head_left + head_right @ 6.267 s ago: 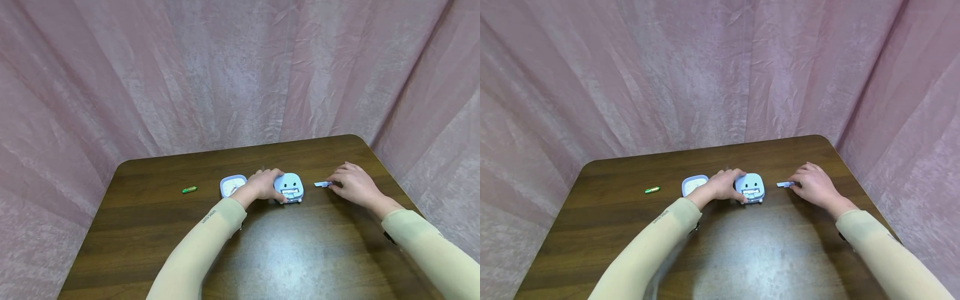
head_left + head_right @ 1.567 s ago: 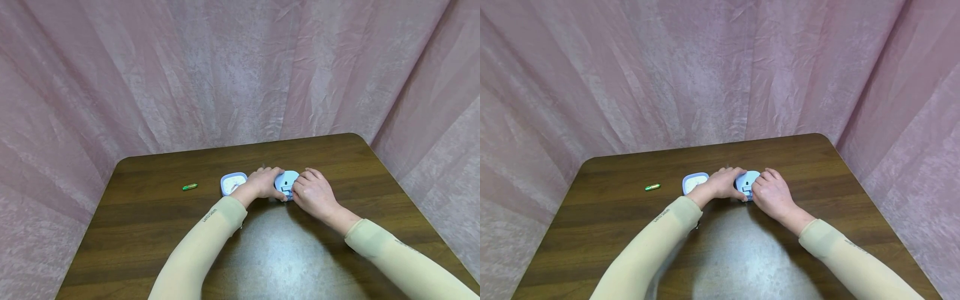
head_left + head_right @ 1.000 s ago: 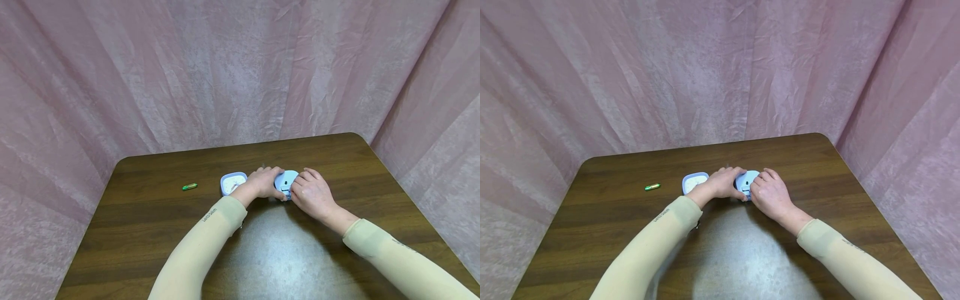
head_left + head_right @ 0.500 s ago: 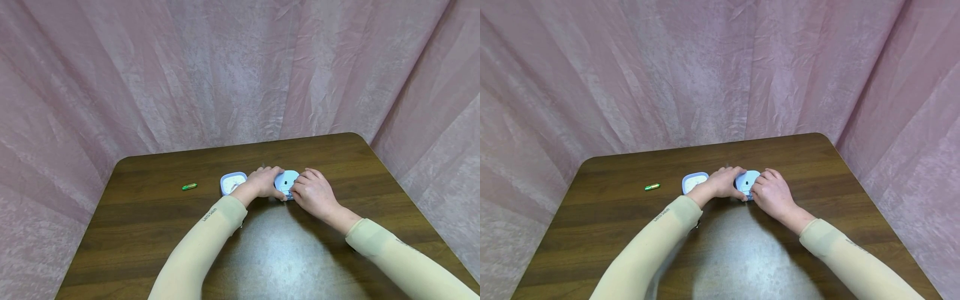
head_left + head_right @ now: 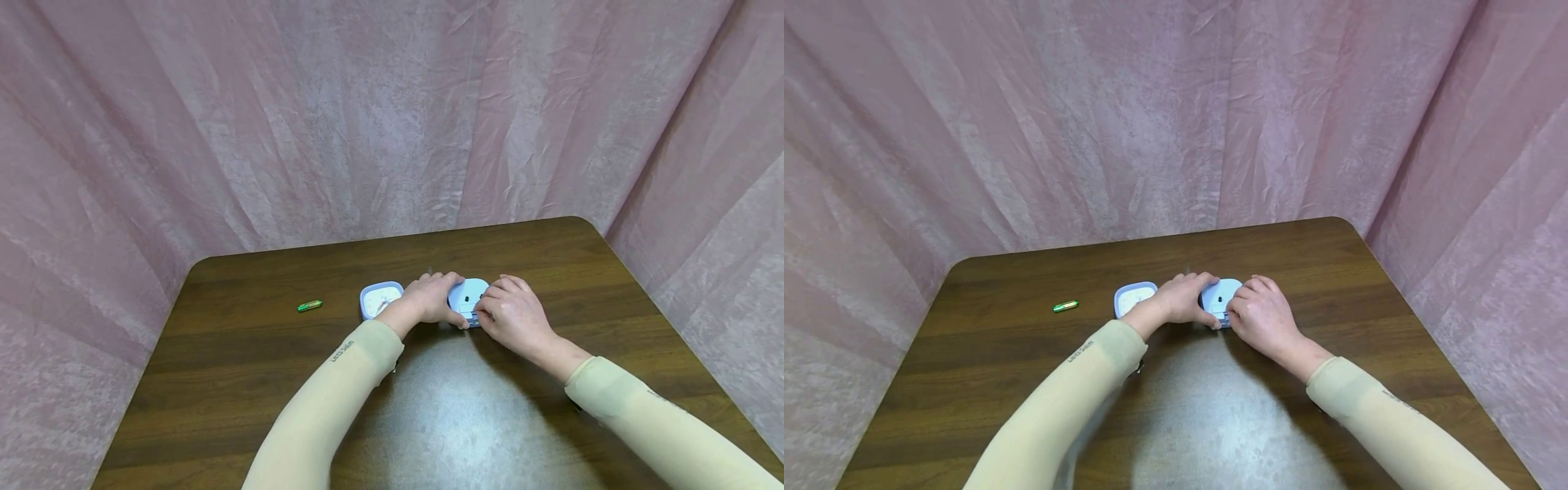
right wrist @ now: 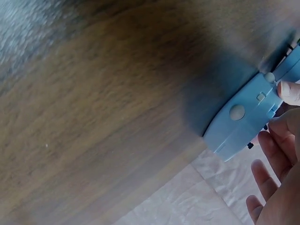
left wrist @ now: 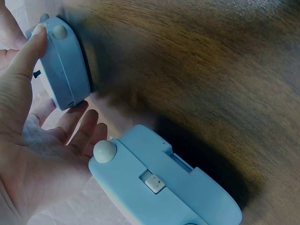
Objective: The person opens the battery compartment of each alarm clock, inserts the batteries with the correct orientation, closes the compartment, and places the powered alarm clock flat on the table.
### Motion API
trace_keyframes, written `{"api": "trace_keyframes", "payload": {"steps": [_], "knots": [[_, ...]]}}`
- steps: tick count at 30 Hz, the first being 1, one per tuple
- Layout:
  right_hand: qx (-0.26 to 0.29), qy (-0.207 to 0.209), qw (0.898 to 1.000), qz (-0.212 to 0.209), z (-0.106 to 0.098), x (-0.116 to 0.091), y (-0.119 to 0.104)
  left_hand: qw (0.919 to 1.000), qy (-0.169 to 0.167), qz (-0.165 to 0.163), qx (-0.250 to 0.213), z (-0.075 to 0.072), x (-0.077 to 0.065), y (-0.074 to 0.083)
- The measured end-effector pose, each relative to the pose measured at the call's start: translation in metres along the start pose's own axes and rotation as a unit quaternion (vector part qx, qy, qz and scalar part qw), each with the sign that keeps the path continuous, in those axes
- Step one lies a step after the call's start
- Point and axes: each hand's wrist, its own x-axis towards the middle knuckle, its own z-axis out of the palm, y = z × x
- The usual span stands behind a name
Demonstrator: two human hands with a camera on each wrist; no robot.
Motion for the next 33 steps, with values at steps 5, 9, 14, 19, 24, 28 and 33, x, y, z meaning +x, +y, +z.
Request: {"api": "trace_keyframes", "payload": {"steps": [5, 9, 14, 19, 24, 28, 33], "knots": [[0.003, 0.004, 1.000, 0.001, 0.000, 0.001, 0.000, 0.9999, 0.008, 0.008, 0.000, -0.004, -0.007, 0.002], [0.004, -0.006, 1.000, 0.008, -0.001, 0.001, 0.000, 0.9999, 0.007, 0.007, -0.001, -0.005, -0.008, 0.002], [0.021, -0.030, 0.998, 0.049, -0.007, 0.001, 0.001, 0.9999, 0.008, 0.009, -0.001, -0.004, -0.008, 0.002], [0.034, -0.035, 0.995, 0.089, -0.015, 0.000, 0.010, 0.9999, 0.009, 0.009, -0.006, -0.004, -0.009, 0.002], [0.048, -0.077, 0.988, 0.127, -0.023, -0.003, 0.021, 0.9999, 0.004, 0.008, -0.014, -0.006, -0.010, 0.003], [0.056, -0.128, 0.980, 0.143, -0.026, -0.006, 0.027, 0.9998, 0.005, 0.006, -0.016, -0.006, -0.010, 0.003], [0.070, -0.166, 0.974, 0.137, -0.027, -0.008, 0.033, 0.9998, 0.005, 0.006, -0.018, -0.005, -0.009, 0.002]]}}
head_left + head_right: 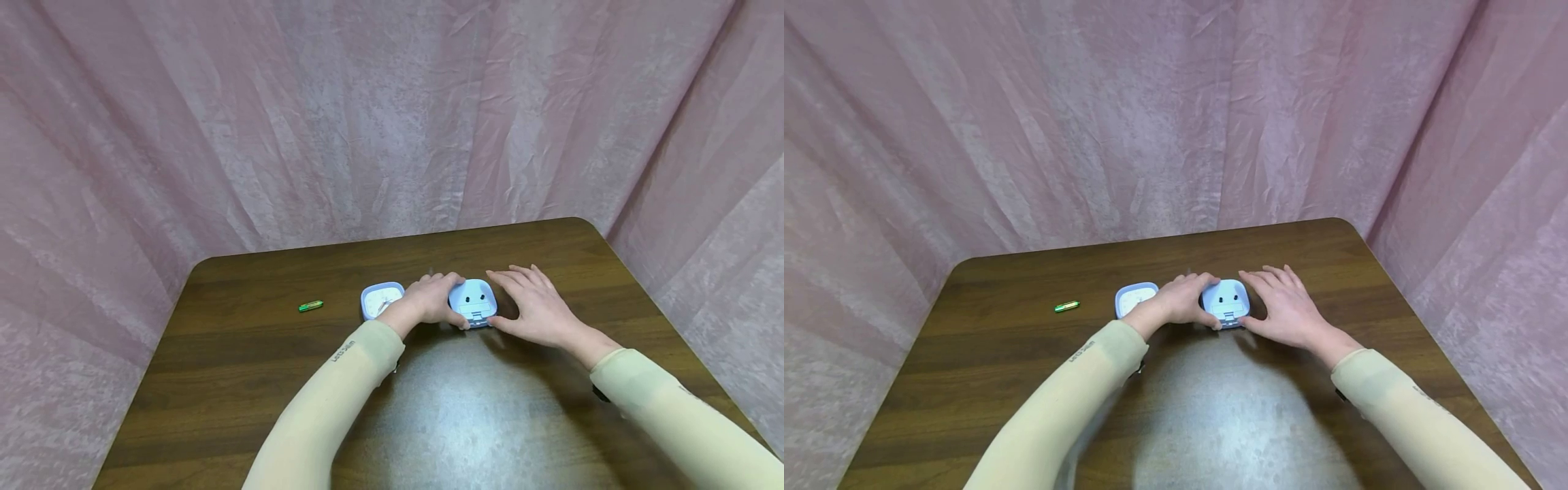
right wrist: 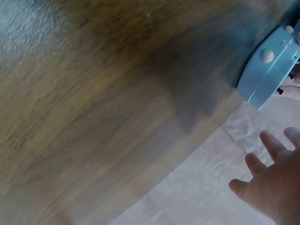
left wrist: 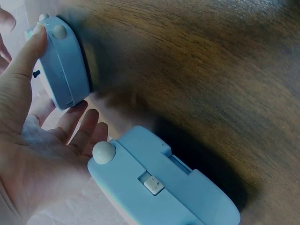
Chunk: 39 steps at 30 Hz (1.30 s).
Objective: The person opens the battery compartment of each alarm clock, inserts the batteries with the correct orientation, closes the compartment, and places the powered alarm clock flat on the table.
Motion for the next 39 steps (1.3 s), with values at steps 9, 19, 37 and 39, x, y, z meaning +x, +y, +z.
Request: {"api": "trace_keyframes", "payload": {"steps": [9, 19, 37, 39], "knots": [[0.025, -0.071, 0.997, 0.003, 0.003, 0.004, 0.006, 0.9999, -0.007, -0.010, -0.006, 0.003, 0.005, -0.002], [0.056, -0.110, 0.992, 0.032, 0.012, 0.012, 0.011, 0.9999, -0.007, 0.000, -0.013, 0.001, 0.001, -0.001], [0.081, -0.112, 0.990, 0.030, 0.019, 0.014, 0.010, 0.9998, -0.010, -0.002, -0.015, 0.003, 0.001, -0.002], [0.083, -0.111, 0.990, 0.027, 0.019, 0.014, 0.010, 0.9998, -0.010, -0.002, -0.015, 0.003, 0.001, -0.001]]}}
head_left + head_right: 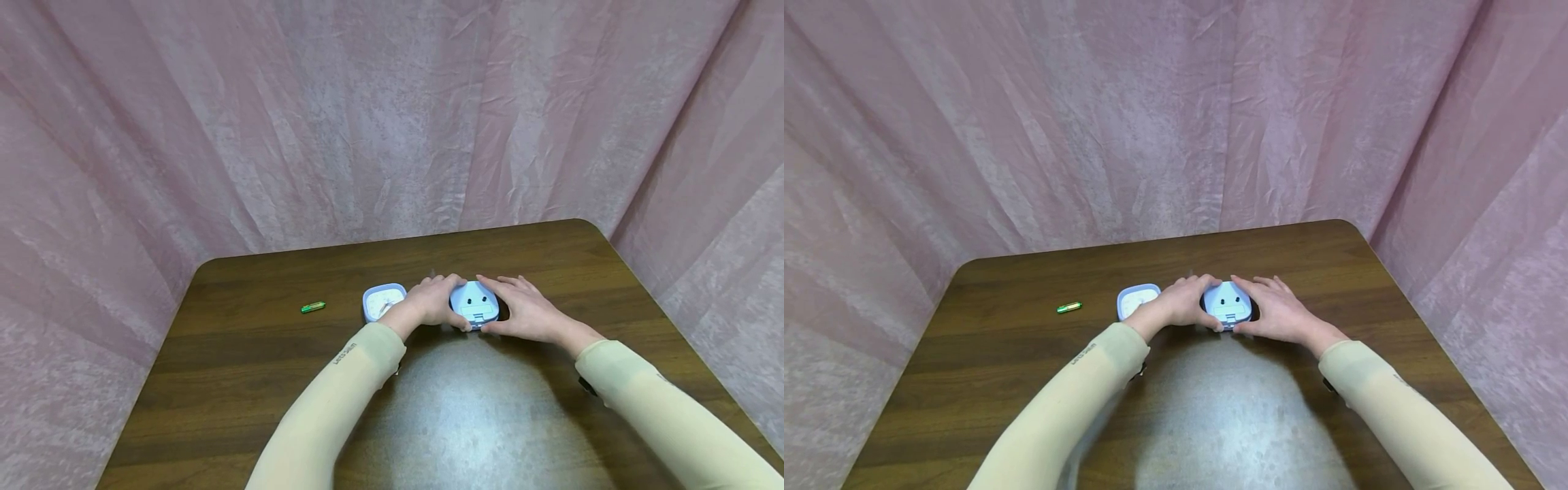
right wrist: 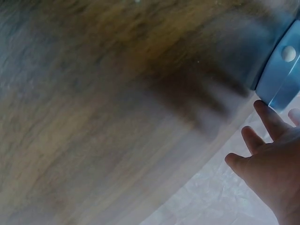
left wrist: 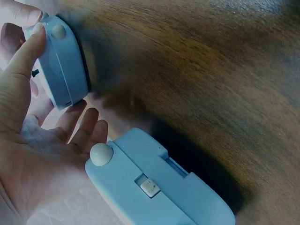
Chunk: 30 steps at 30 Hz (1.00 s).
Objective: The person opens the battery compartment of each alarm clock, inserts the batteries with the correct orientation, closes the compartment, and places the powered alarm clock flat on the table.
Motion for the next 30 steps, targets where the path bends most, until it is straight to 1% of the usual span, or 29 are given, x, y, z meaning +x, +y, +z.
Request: {"api": "trace_keyframes", "payload": {"steps": [13, 30], "knots": [[-0.003, 0.001, 1.000, 0.003, 0.0016, 0.0005, 0.0006, 1.0000, 0.001, 0.002, -0.006, 0.0000, 0.0000, -0.0007], [0.013, 0.008, 1.000, 0.013, 0.0011, 0.0013, 0.0003, 1.0000, 0.003, -0.005, -0.007, -0.0002, -0.0010, 0.0020]]}}
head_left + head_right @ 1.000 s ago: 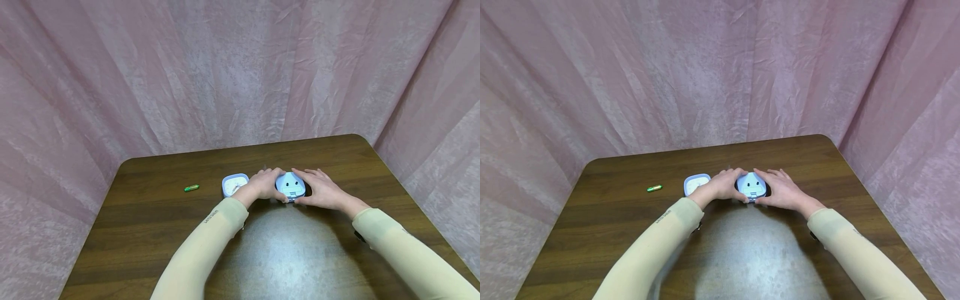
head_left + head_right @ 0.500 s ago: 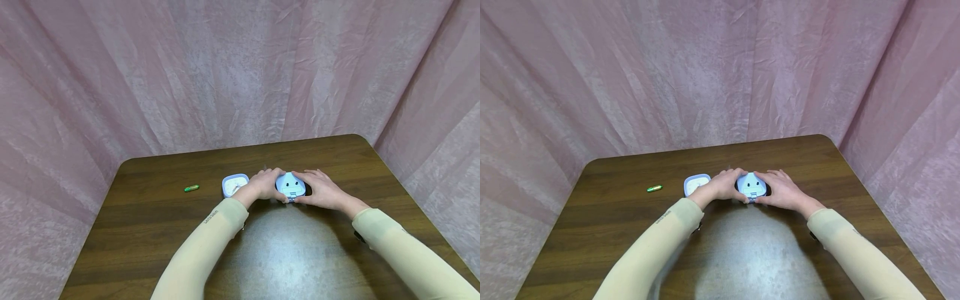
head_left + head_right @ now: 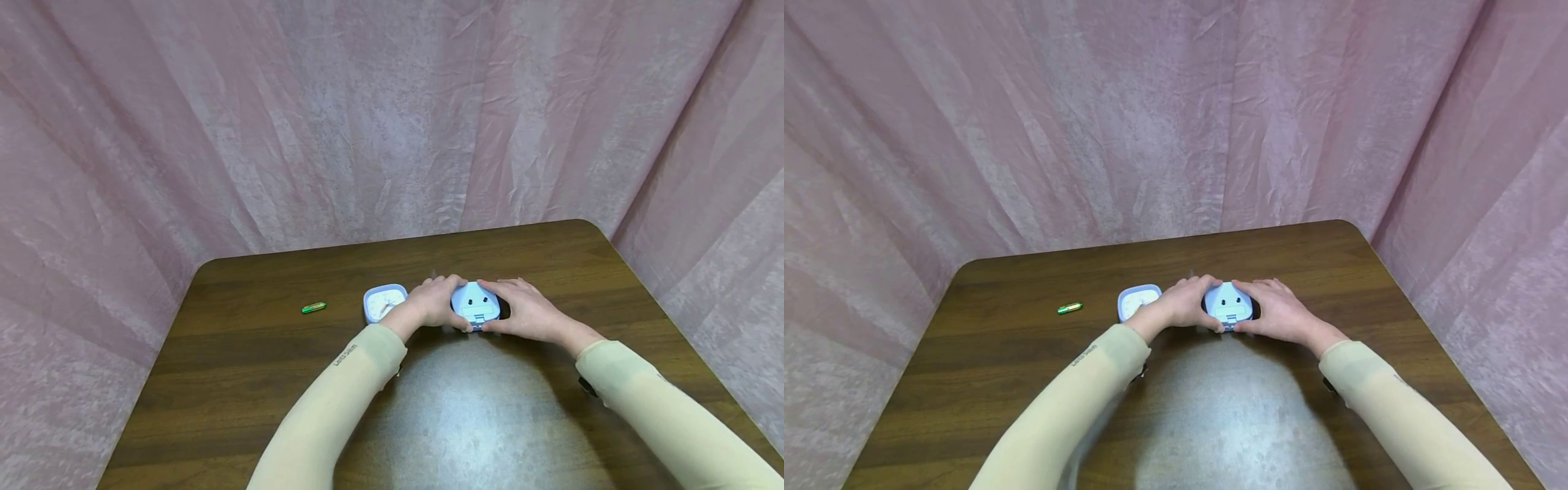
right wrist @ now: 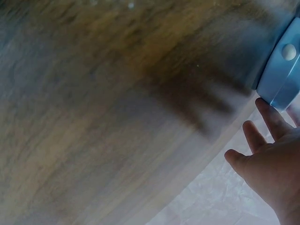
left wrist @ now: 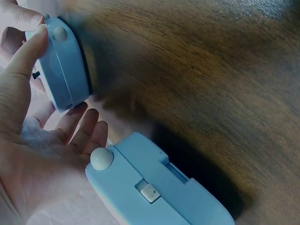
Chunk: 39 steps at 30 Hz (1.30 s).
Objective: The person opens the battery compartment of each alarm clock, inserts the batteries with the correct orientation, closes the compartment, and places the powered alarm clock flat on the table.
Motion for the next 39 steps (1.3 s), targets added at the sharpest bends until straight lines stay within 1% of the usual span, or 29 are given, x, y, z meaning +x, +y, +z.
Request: {"api": "trace_keyframes", "payload": {"steps": [13, 23, 34, 39], "knots": [[0.014, -0.012, 1.000, 0.012, -0.0003, 0.0008, -0.0001, 1.0000, 0.006, 0.000, 0.007, 0.0012, 0.0000, 0.0012], [0.033, -0.025, 0.999, 0.030, -0.0014, 0.0046, -0.0017, 0.9999, 0.011, 0.000, 0.007, 0.0019, -0.0015, 0.0014], [0.046, -0.035, 0.998, 0.040, -0.0020, 0.0037, -0.0006, 0.9999, 0.014, 0.005, 0.007, 0.0046, -0.0007, 0.0003], [0.058, -0.039, 0.996, 0.048, -0.0028, 0.0067, -0.0009, 0.9997, 0.017, 0.010, 0.012, 0.0045, 0.0003, -0.0002]]}}
